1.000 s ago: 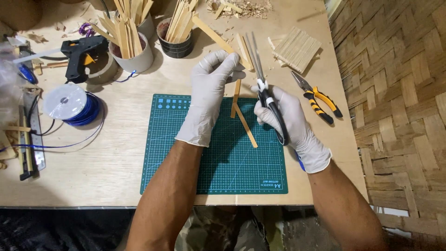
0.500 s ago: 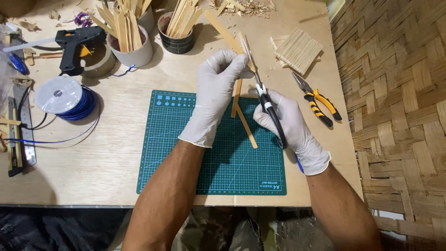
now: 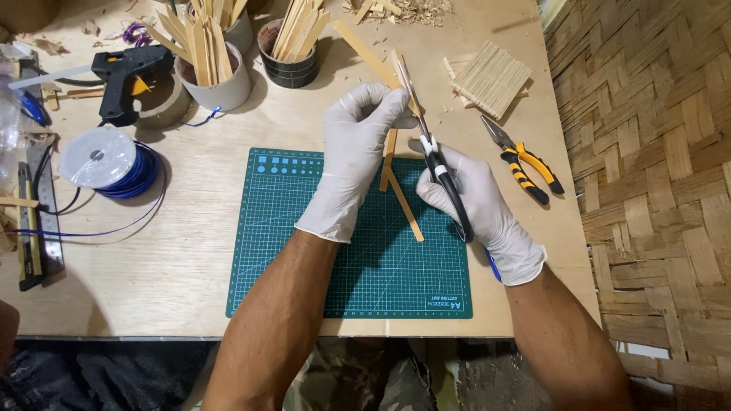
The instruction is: Trimming the ends of wooden sticks using scissors on a cutting mat in a workshop.
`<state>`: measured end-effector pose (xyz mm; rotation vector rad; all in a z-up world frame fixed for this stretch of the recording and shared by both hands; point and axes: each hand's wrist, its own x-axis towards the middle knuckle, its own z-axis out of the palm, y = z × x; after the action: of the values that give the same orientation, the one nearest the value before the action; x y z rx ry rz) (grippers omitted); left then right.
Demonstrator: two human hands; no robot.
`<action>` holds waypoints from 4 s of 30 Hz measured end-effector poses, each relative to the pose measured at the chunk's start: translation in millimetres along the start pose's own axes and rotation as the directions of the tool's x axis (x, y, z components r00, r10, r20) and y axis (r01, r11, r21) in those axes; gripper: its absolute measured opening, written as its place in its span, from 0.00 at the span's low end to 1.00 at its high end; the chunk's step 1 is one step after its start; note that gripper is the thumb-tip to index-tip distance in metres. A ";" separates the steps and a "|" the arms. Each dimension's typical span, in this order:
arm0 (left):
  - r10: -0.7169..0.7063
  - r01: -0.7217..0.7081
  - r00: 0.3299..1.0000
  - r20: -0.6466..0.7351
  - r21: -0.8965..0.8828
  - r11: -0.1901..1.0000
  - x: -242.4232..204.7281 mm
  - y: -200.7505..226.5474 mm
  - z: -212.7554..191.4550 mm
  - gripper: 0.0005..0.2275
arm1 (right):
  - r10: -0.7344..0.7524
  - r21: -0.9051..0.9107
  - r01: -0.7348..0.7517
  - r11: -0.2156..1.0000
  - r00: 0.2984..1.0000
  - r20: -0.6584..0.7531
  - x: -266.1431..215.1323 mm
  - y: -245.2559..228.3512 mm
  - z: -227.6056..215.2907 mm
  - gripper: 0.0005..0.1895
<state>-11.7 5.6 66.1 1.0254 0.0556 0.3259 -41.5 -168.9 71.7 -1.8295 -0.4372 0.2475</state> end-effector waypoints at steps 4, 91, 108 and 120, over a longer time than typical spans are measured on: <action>0.004 -0.004 1.000 0.000 -0.004 1.000 -2.3 4.2 2.5 0.06 | 0.001 0.016 -0.001 1.000 1.000 -0.004 1.5 4.3 -0.6 0.15; 0.107 -0.105 0.994 0.005 0.247 0.963 -18.1 -8.6 14.0 0.11 | -0.023 0.054 0.027 0.998 0.997 -0.078 -1.3 24.9 -0.8 0.23; 0.113 -0.103 0.993 -0.039 0.206 0.973 -15.9 -15.8 12.0 0.11 | -0.029 0.069 0.038 0.997 0.992 -0.125 -3.0 21.0 3.8 0.22; 0.109 -0.091 0.992 -0.057 0.249 0.964 -17.3 -12.2 14.5 0.10 | -0.019 -0.012 0.018 1.000 0.992 -0.128 -3.6 5.7 6.1 0.21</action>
<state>-22.3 -17.3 61.5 1.2660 0.1101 0.4557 -46.2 -166.5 64.2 -1.8390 -0.3661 0.1141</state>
